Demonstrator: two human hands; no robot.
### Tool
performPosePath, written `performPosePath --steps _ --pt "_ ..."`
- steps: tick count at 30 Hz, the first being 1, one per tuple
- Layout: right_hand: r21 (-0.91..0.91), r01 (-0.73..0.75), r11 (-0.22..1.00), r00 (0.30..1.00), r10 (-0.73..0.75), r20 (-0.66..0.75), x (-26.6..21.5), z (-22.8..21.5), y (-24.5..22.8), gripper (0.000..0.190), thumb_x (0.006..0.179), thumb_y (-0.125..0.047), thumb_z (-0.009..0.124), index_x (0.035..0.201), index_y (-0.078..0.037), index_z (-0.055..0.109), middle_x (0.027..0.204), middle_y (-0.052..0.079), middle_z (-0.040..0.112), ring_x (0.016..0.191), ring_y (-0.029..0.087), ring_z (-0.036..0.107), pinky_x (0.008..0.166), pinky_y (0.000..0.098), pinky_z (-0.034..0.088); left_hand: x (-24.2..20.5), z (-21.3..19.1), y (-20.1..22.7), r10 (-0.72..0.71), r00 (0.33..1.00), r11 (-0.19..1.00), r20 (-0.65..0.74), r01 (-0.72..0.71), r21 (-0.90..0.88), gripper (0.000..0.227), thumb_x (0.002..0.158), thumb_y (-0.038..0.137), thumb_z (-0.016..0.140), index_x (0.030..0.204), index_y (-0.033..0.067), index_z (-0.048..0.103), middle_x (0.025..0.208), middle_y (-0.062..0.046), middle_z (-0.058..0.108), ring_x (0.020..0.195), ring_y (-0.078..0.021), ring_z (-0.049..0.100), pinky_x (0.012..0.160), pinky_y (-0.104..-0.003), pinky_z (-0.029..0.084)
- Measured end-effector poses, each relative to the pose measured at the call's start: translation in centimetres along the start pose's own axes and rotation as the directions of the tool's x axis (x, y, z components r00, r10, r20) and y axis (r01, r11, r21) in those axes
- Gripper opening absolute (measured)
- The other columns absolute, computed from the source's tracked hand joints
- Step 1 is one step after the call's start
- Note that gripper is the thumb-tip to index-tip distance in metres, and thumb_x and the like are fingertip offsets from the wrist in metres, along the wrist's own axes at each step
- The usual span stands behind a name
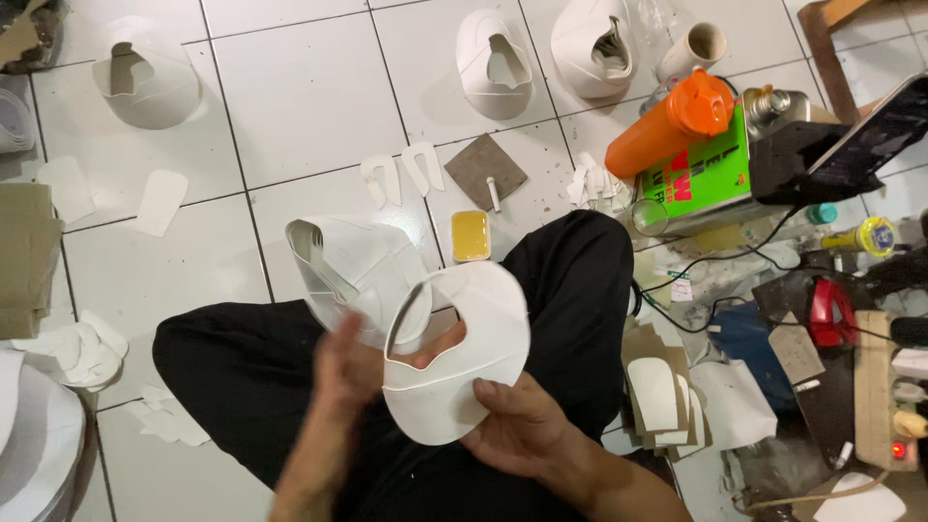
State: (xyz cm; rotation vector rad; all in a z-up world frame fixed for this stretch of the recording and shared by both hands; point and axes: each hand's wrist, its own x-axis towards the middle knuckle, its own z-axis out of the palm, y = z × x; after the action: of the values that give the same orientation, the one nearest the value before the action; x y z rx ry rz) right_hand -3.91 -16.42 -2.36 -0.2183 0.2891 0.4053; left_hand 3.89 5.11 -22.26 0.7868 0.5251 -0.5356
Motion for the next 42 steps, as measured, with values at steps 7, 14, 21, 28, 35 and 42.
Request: performPosePath --steps 7,14,21,28,35,42 --pt "-0.216 0.084 0.973 0.995 -0.069 0.077 1.2 2.1 -0.8 0.060 0.084 -0.022 0.076 0.132 -0.001 0.046 0.124 0.013 0.060 0.116 0.027 0.056 0.103 0.0410 0.042 -12.7 12.1 4.7 0.006 0.845 0.812 0.534 0.307 -0.496 0.057 0.099 0.032 0.056 0.138 -0.0032 0.037 0.142 -0.022 0.041 0.133 -0.0318 0.040 0.111 -0.044 0.030" --pt "-0.850 0.120 0.512 0.853 -0.492 -0.176 0.5 -1.1 -5.6 0.079 0.074 -0.035 0.065 0.139 -0.007 0.031 0.141 0.013 0.043 0.124 0.025 0.047 0.096 0.0349 0.039 -13.3 13.3 7.1 0.003 0.958 0.855 0.287 0.146 -0.497 0.059 0.079 0.005 0.049 0.137 -0.0015 0.040 0.135 -0.019 0.053 0.122 -0.0318 0.052 0.100 -0.046 0.041" --pt "-0.937 0.194 -0.292 0.907 -0.311 0.285 0.7 2.7 -8.3 0.037 0.081 -0.037 0.068 0.100 -0.006 0.062 0.097 0.009 0.062 0.093 0.021 0.058 0.085 0.0306 0.044 -12.7 17.2 6.4 -0.424 0.904 0.832 0.047 0.410 -0.373 0.056 0.076 0.010 0.050 0.132 0.0078 0.053 0.111 -0.012 0.068 0.081 -0.0232 0.065 0.055 -0.034 0.055" --pt "-0.965 -0.197 -0.171 0.859 -0.505 -0.086 8.4 4.1 -20.5 0.030 0.082 -0.031 0.066 0.102 -0.009 0.070 0.077 -0.004 0.060 0.063 0.006 0.045 0.052 0.0196 0.036 -9.4 16.6 7.8 -0.333 0.931 0.847 0.150 0.365 -0.387 0.046 0.083 0.036 0.045 0.110 -0.0006 0.053 0.130 -0.034 0.057 0.112 -0.0440 0.058 0.085 -0.046 0.050" --pt "-0.536 -0.001 -0.844 0.527 -0.456 0.717 13.5 6.8 -33.8 0.016 0.112 -0.006 0.063 0.114 0.010 0.064 0.096 0.016 0.061 0.084 0.023 0.053 0.068 0.0335 0.043 -4.5 3.6 3.5 -0.254 0.936 0.937 -0.246 0.175 -0.301 0.019 0.086 0.017 0.050 0.098 0.0042 0.058 0.109 -0.018 0.064 0.093 -0.0303 0.060 0.083 -0.038 0.047" --pt "-0.358 -0.509 -0.783 0.742 -0.610 0.278 24.3 -7.4 -37.3 0.015 0.095 -0.016 0.055 0.104 -0.011 0.066 0.094 0.012 0.069 0.091 0.036 0.061 0.083 0.0512 0.034 -3.5 -0.6 3.7 -0.142 0.898 0.941 -0.416 -0.007 -0.338 0.014 0.086 0.013 0.049 0.096 0.0064 0.057 0.104 -0.015 0.064 0.090 -0.0249 0.060 0.085 -0.037 0.049"
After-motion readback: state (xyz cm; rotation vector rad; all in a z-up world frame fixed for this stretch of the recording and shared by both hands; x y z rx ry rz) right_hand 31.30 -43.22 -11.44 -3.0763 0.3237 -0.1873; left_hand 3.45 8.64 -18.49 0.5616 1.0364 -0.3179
